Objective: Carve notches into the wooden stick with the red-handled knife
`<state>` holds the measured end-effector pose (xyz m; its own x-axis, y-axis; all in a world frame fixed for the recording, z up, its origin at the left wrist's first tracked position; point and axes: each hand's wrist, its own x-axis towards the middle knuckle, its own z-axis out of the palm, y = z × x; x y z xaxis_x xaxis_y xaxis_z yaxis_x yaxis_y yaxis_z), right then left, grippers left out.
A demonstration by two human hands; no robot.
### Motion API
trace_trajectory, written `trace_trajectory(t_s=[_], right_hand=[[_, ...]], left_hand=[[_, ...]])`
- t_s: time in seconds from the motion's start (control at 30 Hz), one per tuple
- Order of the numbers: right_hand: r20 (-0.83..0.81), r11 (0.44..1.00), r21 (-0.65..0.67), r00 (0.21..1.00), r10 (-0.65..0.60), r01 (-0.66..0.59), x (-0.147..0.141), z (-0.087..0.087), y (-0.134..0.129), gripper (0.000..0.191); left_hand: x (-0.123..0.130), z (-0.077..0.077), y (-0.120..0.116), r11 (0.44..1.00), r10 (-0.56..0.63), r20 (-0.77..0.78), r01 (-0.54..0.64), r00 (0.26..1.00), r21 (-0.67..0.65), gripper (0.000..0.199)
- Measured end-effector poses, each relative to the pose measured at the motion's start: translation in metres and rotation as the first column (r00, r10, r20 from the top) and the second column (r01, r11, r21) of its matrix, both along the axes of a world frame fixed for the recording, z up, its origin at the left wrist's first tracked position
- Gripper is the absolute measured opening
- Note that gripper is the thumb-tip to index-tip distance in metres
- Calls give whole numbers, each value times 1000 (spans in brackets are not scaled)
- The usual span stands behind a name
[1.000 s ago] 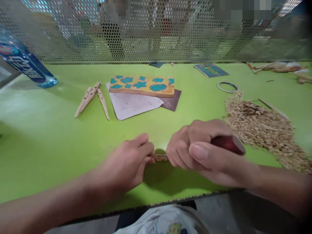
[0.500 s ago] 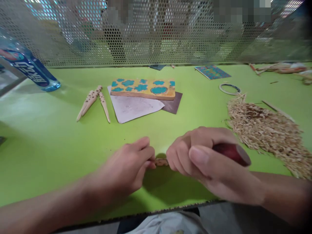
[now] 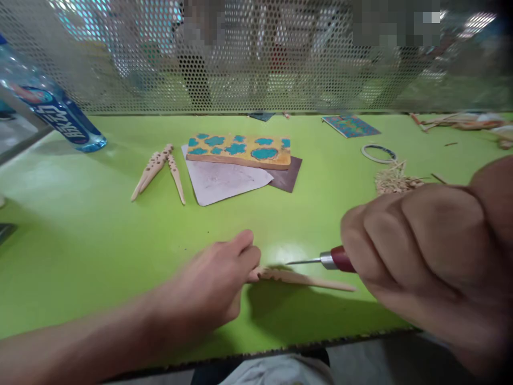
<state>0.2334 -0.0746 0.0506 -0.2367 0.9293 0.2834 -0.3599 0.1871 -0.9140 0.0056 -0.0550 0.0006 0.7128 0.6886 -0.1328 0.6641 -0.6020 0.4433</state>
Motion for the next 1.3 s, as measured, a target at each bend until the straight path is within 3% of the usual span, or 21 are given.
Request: trace_trajectory(t_s=[0.07,0.13,0.33,0.57,0.93,1.07,1.17,1.23,1.3], right_hand=[[6,988,57,989,144,-145,-2,1,5,52],[-27,995,-5,995,98,-98,-11,-3,12,50],[-131,992,28,983,124,-122,-28,-21,26,41],[-93,988,-19,984,149,-151,-27,-18,18,45],[-76,995,70,995,70,-65,-31,-26,17,34],[-91,996,89,996,18,-10,-28,-20,21,40],[-74,997,71,997,4,2,-25,-13,23,45],[-74,998,67,997,26,-21,-24,-11,23,46],[-71,997,52,996,54,-50,-23,-9,22,48]], left_hand=[[-1,-1,0,1000,13,29,-13,999,-10,12],[-2,-2,0,998,46,73,-44,996,-40,11],[-3,-2,0,992,97,118,-87,988,-90,10],[-4,-2,1,990,116,151,-102,982,-97,6],[-4,1,-1,987,153,136,-145,979,-65,10],[-7,2,-1,996,66,125,-73,990,49,27],[-14,4,10,984,1,158,-29,988,175,26],[-20,5,21,964,-101,185,50,978,261,25],[-23,4,32,942,-217,121,175,969,285,46]])
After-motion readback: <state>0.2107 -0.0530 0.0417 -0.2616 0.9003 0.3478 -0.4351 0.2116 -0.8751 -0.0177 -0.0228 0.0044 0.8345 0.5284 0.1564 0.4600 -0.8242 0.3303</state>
